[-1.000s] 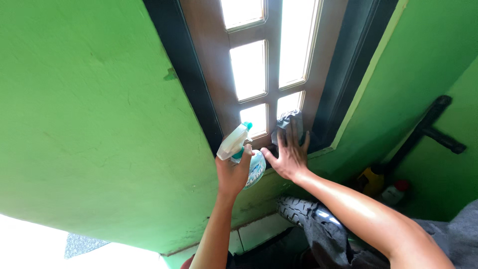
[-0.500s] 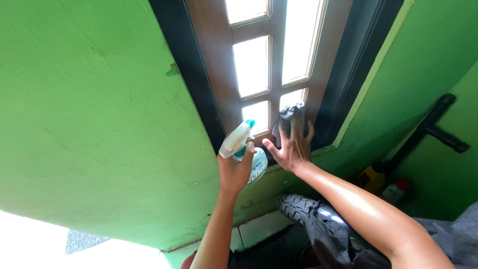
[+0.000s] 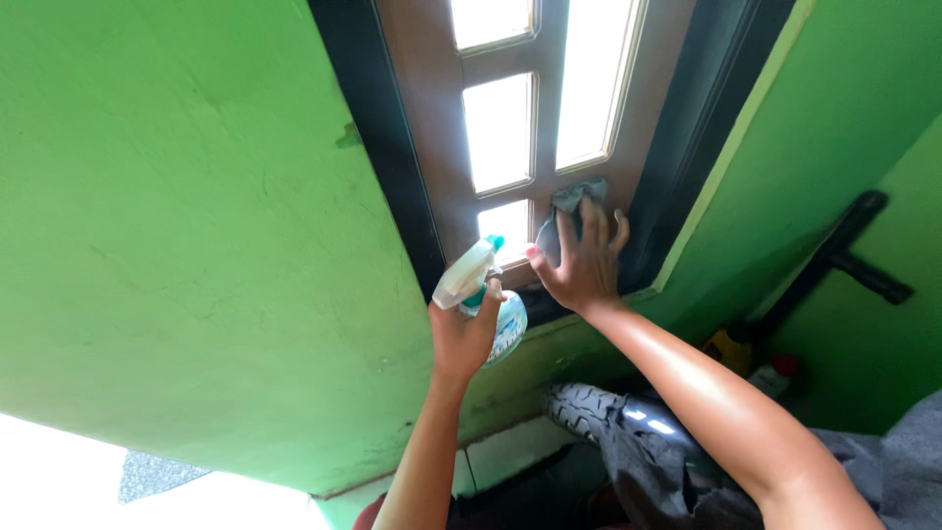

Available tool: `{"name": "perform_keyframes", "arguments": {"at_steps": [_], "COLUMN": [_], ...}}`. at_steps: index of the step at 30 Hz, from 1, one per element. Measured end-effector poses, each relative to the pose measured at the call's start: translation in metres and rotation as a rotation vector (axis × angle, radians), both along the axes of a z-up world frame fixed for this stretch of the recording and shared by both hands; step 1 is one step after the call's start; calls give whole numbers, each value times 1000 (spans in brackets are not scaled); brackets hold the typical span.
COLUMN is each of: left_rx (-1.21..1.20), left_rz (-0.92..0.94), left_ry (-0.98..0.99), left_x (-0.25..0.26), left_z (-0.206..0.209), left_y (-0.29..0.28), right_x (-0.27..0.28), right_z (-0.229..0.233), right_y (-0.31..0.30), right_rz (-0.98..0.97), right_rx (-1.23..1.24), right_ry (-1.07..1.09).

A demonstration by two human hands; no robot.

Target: The person cleans the glass panes of a wooden door using a spray bottle and a cloth. They spray the glass and wipe it repeatedly, moving from the interior side to the exterior side of the door.

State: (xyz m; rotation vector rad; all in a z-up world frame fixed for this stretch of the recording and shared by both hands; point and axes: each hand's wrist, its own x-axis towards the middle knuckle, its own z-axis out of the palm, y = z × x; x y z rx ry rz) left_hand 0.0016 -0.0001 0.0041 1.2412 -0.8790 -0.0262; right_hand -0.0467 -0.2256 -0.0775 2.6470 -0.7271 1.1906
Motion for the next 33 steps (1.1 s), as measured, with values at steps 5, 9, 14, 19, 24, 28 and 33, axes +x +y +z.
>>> {"name": "perform_keyframes", "arguments": {"at_steps": [5, 9, 14, 19, 24, 28, 33], "left_rx": [16, -14, 16, 53, 12, 35, 21], "left_rz": [-16, -40, 14, 38, 9, 8, -1], "left_ry": [38, 44, 39, 50, 37, 49, 25], "left_x": [2, -2, 1, 2, 1, 3, 2], "left_z": [-6, -4, -9, -12, -8, -17, -15], "left_y": [2, 5, 2, -1, -5, -3, 1], "right_x": [-14, -14, 6, -19, 8, -6, -14], "right_z": [-18, -12, -9, -36, -11, -28, -22], "right_y": [18, 15, 13, 14, -12, -4, -1], "right_rz": [173, 52, 59, 117, 66, 21, 85], "right_rx": [68, 56, 100, 15, -45, -72, 2], "right_ry": [-54, 74, -103, 77, -117, 29, 112]}}
